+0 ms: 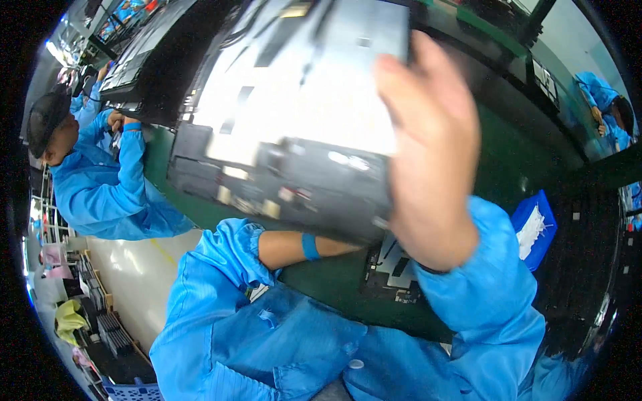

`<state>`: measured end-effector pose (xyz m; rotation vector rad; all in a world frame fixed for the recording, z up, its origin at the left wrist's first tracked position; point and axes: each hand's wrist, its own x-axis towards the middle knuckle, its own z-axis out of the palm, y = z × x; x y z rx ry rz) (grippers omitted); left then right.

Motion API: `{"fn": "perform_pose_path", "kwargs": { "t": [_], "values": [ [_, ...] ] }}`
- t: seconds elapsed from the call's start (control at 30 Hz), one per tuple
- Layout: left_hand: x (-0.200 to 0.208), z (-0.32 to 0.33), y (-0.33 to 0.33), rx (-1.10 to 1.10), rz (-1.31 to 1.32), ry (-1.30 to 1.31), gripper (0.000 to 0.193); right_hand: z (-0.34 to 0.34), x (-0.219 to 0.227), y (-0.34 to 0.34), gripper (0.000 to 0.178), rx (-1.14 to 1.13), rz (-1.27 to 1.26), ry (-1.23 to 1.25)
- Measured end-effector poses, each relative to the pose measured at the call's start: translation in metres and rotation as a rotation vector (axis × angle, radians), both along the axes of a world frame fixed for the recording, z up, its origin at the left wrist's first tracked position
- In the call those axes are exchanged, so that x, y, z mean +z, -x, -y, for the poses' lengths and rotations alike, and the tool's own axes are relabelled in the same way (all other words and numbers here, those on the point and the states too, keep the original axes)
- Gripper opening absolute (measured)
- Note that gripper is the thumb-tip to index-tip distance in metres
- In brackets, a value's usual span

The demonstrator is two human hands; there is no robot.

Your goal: The person takes tablet assemblies from the conveyor, attaches and adheres ribbon cables onto each device by hand, and stacks the assembled tablets.

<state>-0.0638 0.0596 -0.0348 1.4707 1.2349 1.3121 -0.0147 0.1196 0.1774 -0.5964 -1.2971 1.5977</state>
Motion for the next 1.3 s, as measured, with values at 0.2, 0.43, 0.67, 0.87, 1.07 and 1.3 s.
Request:
{"fn": "perform_pose_path", "kwargs": {
  "t": [0.2,0.43,0.67,0.87,1.07,1.3],
  "values": [
    [-0.002,-0.01,-0.023,0.21,0.255,-0.063,0.046,0.003,-0.008,0.072,0.029,0.065,-0.074,-0.096],
    [0.063,0.019,0.006,-0.105,-0.12,0.321,0.052,0.018,-0.052,0.058,0.07,0.061,-0.095,0.24],
    [0.062,0.02,-0.005,0.203,-0.058,0.134,0.05,0.036,-0.056,0.088,0.035,-0.089,-0.183,0.42],
    [0.048,0.004,-0.009,0.224,0.035,-0.03,0.048,0.025,-0.084,0.087,0.069,-0.206,0.214,-0.009],
    [0.011,0.001,0.002,0.232,0.086,-0.032,0.04,-0.012,-0.031,-0.103,0.02,0.244,0.23,-0.264],
    [0.029,-0.004,-0.006,0.191,-0.064,-0.083,0.038,0.007,-0.098,-0.233,0.019,-0.112,0.96,-0.136]
  ]
}}
